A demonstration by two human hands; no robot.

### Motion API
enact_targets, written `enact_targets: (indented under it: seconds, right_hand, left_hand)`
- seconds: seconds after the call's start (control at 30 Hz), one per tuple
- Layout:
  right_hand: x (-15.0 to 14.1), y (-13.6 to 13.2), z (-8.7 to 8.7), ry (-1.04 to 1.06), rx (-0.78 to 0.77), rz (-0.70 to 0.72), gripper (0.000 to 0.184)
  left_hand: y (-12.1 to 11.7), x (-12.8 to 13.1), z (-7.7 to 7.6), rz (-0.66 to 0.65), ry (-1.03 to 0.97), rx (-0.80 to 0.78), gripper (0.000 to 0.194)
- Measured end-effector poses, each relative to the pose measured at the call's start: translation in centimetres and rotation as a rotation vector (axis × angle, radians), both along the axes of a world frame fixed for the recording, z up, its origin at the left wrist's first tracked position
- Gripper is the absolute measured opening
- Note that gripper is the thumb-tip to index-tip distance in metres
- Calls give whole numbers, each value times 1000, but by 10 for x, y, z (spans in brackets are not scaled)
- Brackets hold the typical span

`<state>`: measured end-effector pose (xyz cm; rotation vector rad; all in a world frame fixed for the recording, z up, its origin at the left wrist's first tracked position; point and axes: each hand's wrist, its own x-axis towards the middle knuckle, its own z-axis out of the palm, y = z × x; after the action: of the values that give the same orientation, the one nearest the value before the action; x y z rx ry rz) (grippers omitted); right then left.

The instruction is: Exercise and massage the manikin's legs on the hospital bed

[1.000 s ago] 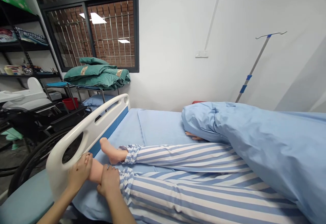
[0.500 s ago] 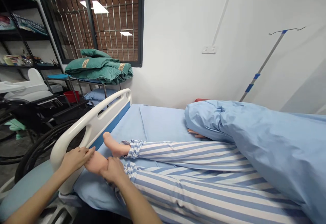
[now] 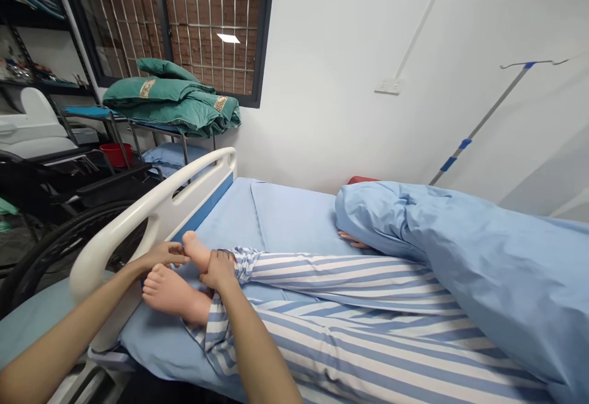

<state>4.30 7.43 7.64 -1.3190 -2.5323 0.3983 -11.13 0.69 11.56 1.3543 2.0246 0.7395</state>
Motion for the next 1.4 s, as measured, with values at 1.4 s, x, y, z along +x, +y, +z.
enact_targets:
  seconds: [1.4]
  right_hand:
    - [-4, 2, -22, -13, 143, -76, 54]
  left_hand:
    - [9, 78, -48, 1045, 769, 161, 46]
